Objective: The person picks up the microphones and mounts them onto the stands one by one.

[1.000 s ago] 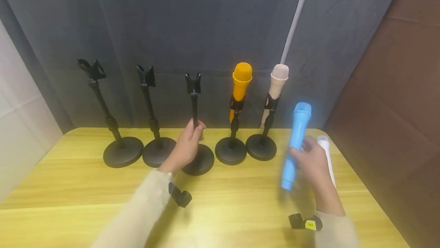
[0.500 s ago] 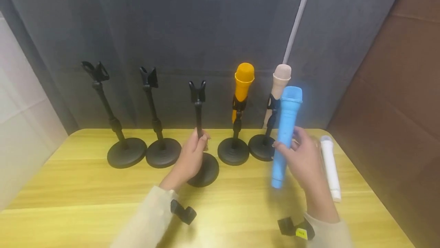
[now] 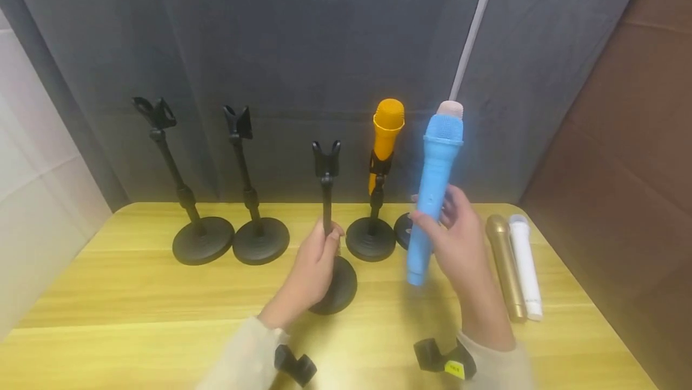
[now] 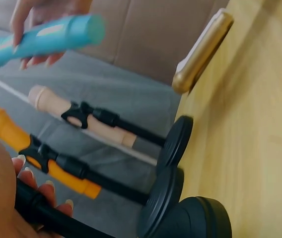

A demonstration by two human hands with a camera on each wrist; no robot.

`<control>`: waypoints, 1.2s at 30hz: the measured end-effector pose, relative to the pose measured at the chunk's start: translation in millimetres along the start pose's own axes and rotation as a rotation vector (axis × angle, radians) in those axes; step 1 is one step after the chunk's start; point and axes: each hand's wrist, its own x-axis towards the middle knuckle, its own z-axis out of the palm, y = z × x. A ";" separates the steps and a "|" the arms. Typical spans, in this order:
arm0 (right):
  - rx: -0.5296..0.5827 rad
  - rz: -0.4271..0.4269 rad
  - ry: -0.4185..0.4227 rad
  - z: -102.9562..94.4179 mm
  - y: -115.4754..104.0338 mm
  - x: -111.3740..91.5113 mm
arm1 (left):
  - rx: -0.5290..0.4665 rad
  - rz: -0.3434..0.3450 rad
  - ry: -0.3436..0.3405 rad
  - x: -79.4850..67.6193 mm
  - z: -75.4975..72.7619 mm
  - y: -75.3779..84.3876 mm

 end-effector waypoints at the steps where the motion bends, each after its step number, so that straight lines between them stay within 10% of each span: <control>1: 0.027 -0.004 -0.004 2.3 -2.1 0.3 | -0.001 0.009 -0.002 -2.5 1.7 1.4; 11: 0.173 -0.056 0.002 19.2 -10.4 5.6 | 0.027 0.048 -0.003 -19.1 12.3 11.0; 36: 0.073 -0.028 0.288 46.5 -17.3 18.2 | 0.062 0.063 0.011 -22.2 14.2 12.5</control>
